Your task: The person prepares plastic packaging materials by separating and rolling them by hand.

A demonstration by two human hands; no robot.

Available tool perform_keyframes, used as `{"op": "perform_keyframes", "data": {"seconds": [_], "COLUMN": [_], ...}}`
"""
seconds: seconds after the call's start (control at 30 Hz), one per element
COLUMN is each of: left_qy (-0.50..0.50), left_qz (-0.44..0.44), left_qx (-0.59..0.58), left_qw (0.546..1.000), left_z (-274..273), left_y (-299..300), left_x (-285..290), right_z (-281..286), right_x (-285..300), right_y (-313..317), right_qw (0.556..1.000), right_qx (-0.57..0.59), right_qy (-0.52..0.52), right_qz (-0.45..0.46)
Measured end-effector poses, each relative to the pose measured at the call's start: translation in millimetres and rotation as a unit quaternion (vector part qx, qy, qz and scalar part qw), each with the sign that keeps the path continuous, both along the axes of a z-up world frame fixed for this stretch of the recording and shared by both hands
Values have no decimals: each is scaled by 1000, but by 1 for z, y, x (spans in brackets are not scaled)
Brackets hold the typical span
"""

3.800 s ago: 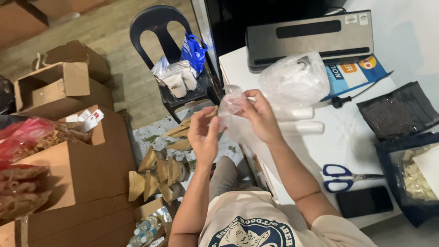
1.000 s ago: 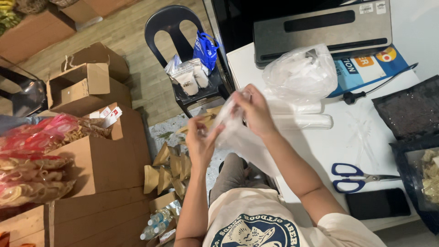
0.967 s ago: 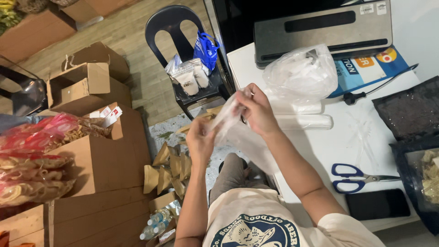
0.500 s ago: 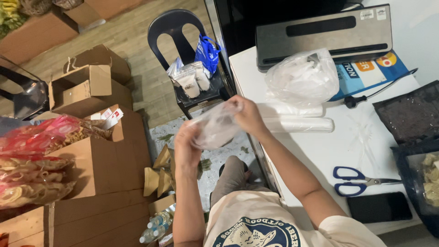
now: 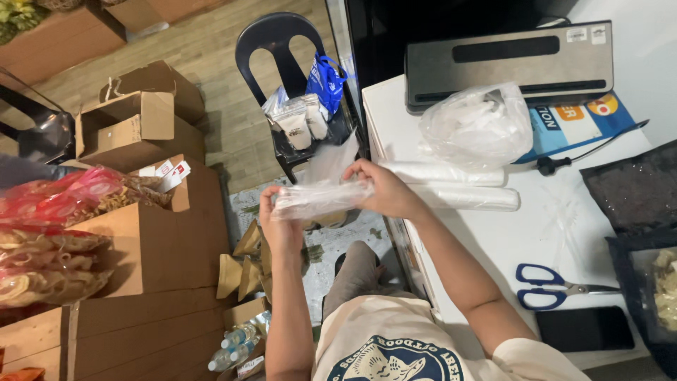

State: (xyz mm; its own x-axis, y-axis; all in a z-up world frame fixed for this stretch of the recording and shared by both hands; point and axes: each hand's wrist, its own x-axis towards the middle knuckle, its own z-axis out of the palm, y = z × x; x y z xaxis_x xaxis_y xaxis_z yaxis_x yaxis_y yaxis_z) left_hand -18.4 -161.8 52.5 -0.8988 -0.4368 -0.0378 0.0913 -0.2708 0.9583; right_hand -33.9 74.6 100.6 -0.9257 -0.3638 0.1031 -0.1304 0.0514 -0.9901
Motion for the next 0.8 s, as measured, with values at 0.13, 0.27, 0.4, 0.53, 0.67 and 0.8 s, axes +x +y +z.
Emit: {"op": "perform_keyframes", "data": {"seconds": [0.13,0.27,0.4,0.53,0.67,0.8], "left_qy": [-41,-88,-50,-49,5,-30], "left_qz": [-123,-184,-109,1,-106,-293], "left_qx": [38,-204,-178,-3,144,-47], "left_qw": [991,957,977,999,984,955], "left_z": [34,25,29,42,42,29], "left_y": [12,18,30,19,13,16], "left_x": [26,29,20,14,30,42], "right_z": [-32,-23,-3,-20,-39,-51], "right_x": [-17,-24,-10,-15,-23,-37], "right_y": [-8,-11,-25,-16,-14,-3], "right_qw": [981,923,906,962,952,932], "right_qx": [-19,-170,-295,-132,-9,-135], "right_qy": [2,-37,-34,21,44,29], "right_qz": [-196,-344,-302,-239,-304,-334]}}
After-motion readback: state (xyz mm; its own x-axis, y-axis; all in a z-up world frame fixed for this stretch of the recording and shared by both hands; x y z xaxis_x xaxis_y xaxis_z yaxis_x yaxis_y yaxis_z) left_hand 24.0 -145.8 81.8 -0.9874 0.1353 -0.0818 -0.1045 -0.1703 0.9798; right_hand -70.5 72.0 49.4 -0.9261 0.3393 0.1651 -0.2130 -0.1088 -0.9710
